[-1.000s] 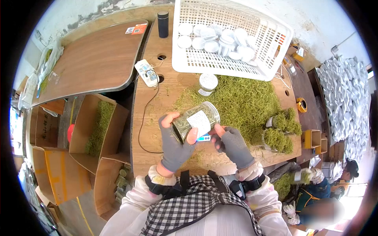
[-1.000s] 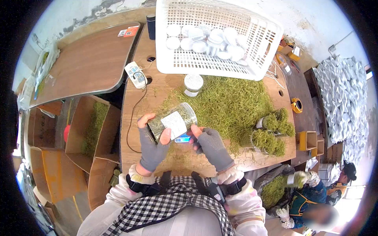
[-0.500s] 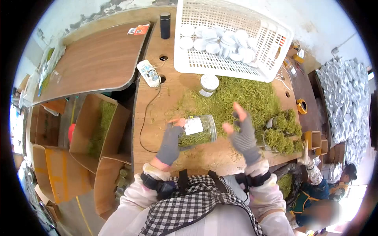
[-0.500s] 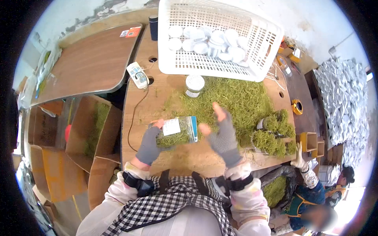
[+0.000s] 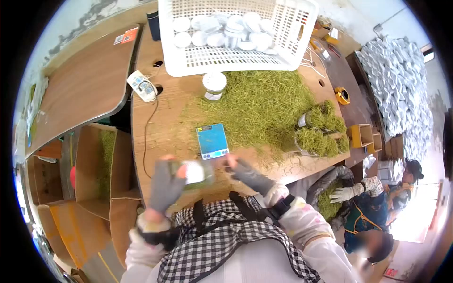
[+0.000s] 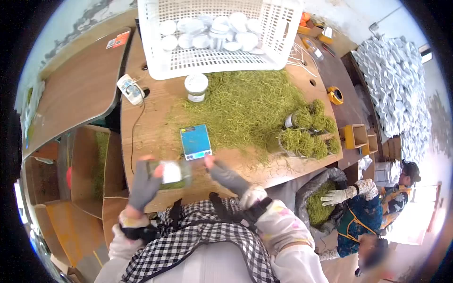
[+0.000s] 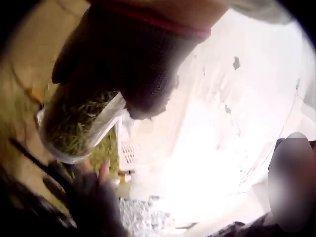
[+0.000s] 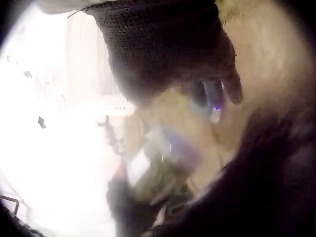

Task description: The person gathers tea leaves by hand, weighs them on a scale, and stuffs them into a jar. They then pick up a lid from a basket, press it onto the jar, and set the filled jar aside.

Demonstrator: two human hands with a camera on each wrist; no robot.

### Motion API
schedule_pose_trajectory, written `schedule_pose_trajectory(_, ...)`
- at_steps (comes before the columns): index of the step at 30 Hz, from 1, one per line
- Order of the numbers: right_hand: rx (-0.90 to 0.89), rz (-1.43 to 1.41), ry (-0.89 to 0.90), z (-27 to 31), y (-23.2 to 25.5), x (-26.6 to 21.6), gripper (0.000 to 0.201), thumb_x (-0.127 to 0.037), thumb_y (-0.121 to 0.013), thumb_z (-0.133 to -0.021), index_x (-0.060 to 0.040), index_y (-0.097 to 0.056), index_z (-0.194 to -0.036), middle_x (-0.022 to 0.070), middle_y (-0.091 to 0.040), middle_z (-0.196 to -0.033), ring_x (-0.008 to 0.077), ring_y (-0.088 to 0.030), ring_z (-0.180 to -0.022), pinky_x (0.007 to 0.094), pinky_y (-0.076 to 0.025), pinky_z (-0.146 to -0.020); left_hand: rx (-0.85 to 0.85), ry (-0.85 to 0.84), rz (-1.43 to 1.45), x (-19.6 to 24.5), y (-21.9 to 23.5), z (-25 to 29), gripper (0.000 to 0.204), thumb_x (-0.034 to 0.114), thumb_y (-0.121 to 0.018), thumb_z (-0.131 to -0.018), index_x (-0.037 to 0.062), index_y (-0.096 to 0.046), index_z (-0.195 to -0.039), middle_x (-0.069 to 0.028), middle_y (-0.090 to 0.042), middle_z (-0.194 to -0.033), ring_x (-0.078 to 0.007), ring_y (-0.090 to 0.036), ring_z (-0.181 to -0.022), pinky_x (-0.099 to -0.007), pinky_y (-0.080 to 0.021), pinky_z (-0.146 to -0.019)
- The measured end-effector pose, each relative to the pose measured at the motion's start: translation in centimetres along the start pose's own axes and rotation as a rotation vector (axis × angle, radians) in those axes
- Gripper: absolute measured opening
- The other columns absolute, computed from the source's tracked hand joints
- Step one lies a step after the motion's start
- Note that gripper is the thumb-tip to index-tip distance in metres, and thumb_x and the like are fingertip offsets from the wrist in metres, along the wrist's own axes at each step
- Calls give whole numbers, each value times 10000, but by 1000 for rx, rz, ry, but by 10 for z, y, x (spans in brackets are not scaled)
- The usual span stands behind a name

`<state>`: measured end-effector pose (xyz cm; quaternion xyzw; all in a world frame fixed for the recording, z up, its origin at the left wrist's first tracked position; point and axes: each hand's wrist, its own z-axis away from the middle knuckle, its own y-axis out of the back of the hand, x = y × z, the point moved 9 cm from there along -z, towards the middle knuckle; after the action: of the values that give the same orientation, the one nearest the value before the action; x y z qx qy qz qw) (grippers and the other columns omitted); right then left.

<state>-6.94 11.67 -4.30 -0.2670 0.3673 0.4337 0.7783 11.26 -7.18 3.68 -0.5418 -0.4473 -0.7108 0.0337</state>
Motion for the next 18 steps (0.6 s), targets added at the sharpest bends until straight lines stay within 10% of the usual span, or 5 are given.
schedule_pose_trajectory(3, 396, -155, 32, 8, 145, 89, 275, -300, -712, -968, -80, -595, -1084, 6, -608, -988, 113, -592, -855, 291, -523, -717, -283, 231, -391, -71, 46, 51, 554, 401, -692, -921, -40, -533, -1217, -286, -591, -1077, -462, -578, -1065, -524, -484, -898)
schedule_pose_trajectory(5, 1041, 149, 271, 28, 283, 188, 458, -200, -845, -833, -34, -582, -1168, 28, -608, -991, 133, -553, -871, 292, -480, -737, -340, 355, -471, -107, 59, 100, 590, 433, -712, -883, -26, -554, -1218, -289, -617, -1067, -476, -577, -1100, -547, -497, -898)
schedule_pose_trajectory(8, 1168, 76, 357, 82, 273, 77, 517, -178, -848, -842, -20, -565, -1245, 95, -644, -1167, 160, -601, -1008, 319, -498, -856, -575, 678, -834, -147, 63, 159, 541, 433, -710, -866, -13, -603, -1152, -266, -623, -1062, -466, -606, -1023, -531, -529, -860)
schedule_pose_trajectory(10, 1211, 132, 447, 64, 273, 56, 625, -172, -876, -816, 6, -549, -1319, 126, -646, -1251, 189, -612, -1079, 334, -499, -931, -510, 289, -831, -110, 37, 149, 562, 437, -730, -847, -9, -614, -1168, -267, -624, -1168, -466, -614, -1075, -503, -539, -908)
schedule_pose_trajectory(18, 1390, 2, 379, 61, 257, 4, 868, -138, -916, -770, 104, -421, -1441, 195, -594, -1350, 253, -599, -1177, 361, -490, -1026, -266, 381, -459, -98, 2, 90, 643, 490, -705, -867, -36, -603, -1223, -277, -580, -1302, -462, -542, -1240, -504, -479, -1015)
